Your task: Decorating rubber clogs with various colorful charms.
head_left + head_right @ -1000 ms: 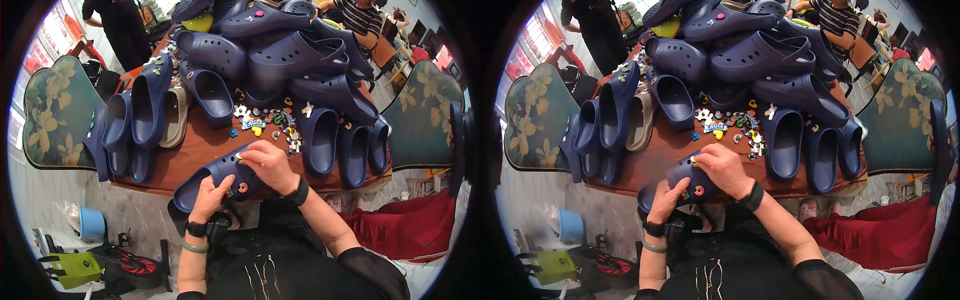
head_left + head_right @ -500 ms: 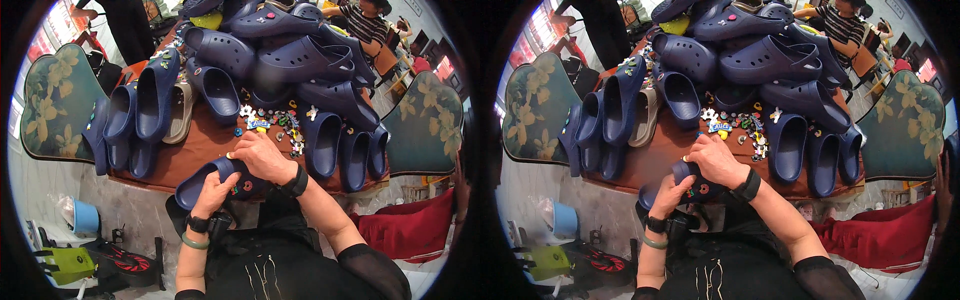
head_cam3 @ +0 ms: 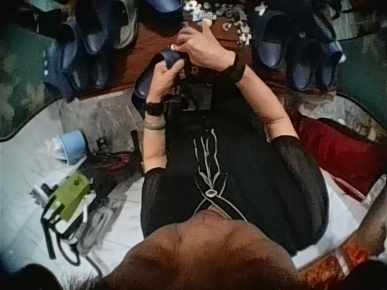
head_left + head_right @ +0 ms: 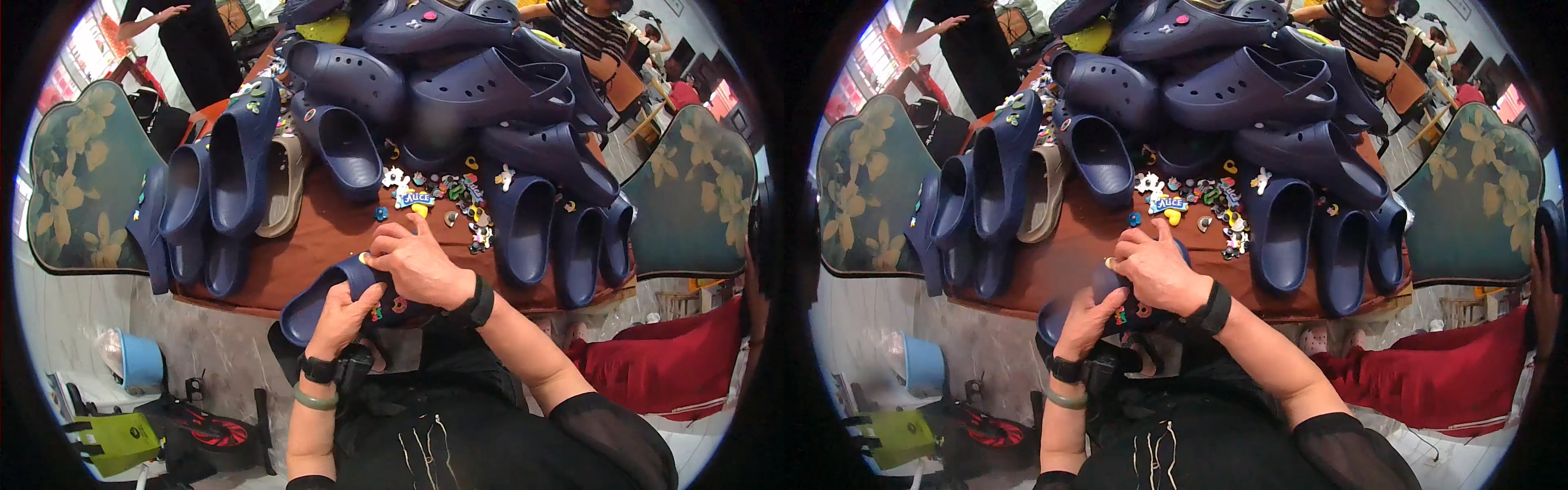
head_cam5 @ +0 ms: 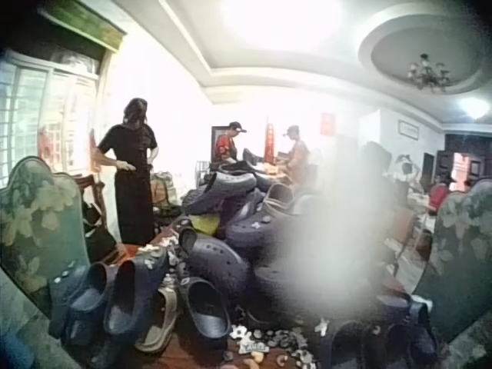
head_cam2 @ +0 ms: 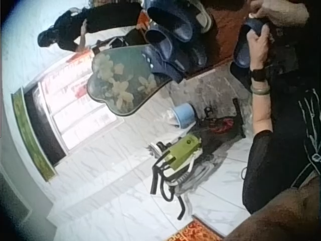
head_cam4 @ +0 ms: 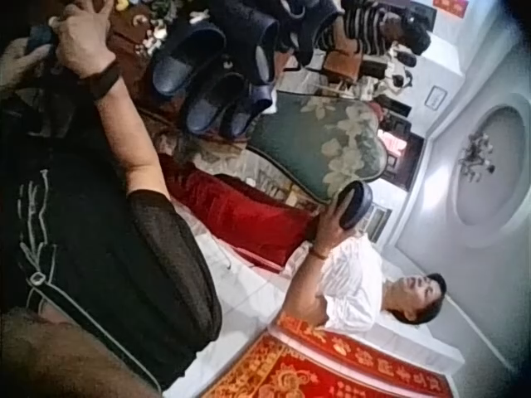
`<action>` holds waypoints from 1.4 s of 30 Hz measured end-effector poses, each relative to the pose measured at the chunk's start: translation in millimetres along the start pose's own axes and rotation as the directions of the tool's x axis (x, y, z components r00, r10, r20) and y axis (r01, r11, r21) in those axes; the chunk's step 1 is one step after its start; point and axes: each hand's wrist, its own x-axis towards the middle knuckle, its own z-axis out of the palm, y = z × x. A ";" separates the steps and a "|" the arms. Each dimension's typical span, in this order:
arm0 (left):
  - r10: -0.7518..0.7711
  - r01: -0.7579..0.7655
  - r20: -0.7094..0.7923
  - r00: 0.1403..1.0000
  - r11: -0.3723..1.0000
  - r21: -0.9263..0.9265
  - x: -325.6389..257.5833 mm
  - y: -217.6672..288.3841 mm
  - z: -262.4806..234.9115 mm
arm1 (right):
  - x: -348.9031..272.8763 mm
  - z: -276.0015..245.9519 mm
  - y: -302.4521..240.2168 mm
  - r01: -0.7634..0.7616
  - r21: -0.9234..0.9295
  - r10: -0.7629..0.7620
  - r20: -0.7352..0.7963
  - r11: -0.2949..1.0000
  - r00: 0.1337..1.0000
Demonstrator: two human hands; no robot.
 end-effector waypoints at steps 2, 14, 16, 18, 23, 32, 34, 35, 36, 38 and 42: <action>0.005 -0.004 -0.039 0.999 1.000 0.020 -2.8 7.5 4.1 | -0.5 2.8 -3.5 -0.036 -0.041 0.037 0.031 0.999 0.999; 0.013 -0.006 -0.078 0.997 0.996 0.092 -6.8 25.8 14.3 | -51.7 9.8 82.4 -0.449 -0.057 0.426 -0.229 0.892 0.875; 0.001 0.009 -0.092 0.996 0.993 0.117 -5.6 25.3 14.0 | -57.7 18.3 95.5 -0.530 -0.184 0.499 -0.191 0.828 0.845; -0.007 0.025 -0.117 0.993 0.989 0.146 -7.2 24.0 12.3 | -59.6 26.5 100.0 -0.462 -0.221 0.432 -0.173 0.859 0.885; -0.027 0.034 -0.088 0.996 0.997 0.074 -7.0 22.1 12.3 | -62.4 18.5 104.3 -0.543 -0.068 0.521 -0.207 0.837 0.828; -0.002 0.009 -0.100 0.995 0.998 0.070 -5.2 18.6 9.4 | -27.2 -5.5 29.7 -0.116 0.363 0.258 -0.371 0.924 0.892; 0.011 -0.006 -0.090 0.996 0.998 0.061 -5.3 21.0 12.9 | -23.9 3.4 29.4 -0.095 0.264 0.195 -0.385 0.960 0.902; 0.023 -0.018 -0.087 0.996 0.998 0.055 -6.4 21.3 12.4 | -21.5 7.2 27.8 -0.067 0.169 0.130 -0.393 0.983 0.910; 0.025 -0.020 -0.093 0.995 0.999 0.051 -6.1 19.3 10.1 | -20.1 9.7 24.8 -0.062 0.168 0.125 -0.389 0.984 0.913; 0.016 -0.009 -0.076 0.997 0.997 0.080 -4.3 13.9 5.5 | -19.5 13.1 18.2 -0.049 0.079 0.077 -0.406 0.996 0.911; 0.005 -0.003 -0.030 1.000 0.998 0.063 -1.5 16.4 10.0 | -29.8 11.2 15.7 -0.052 0.016 0.054 -0.365 0.999 0.930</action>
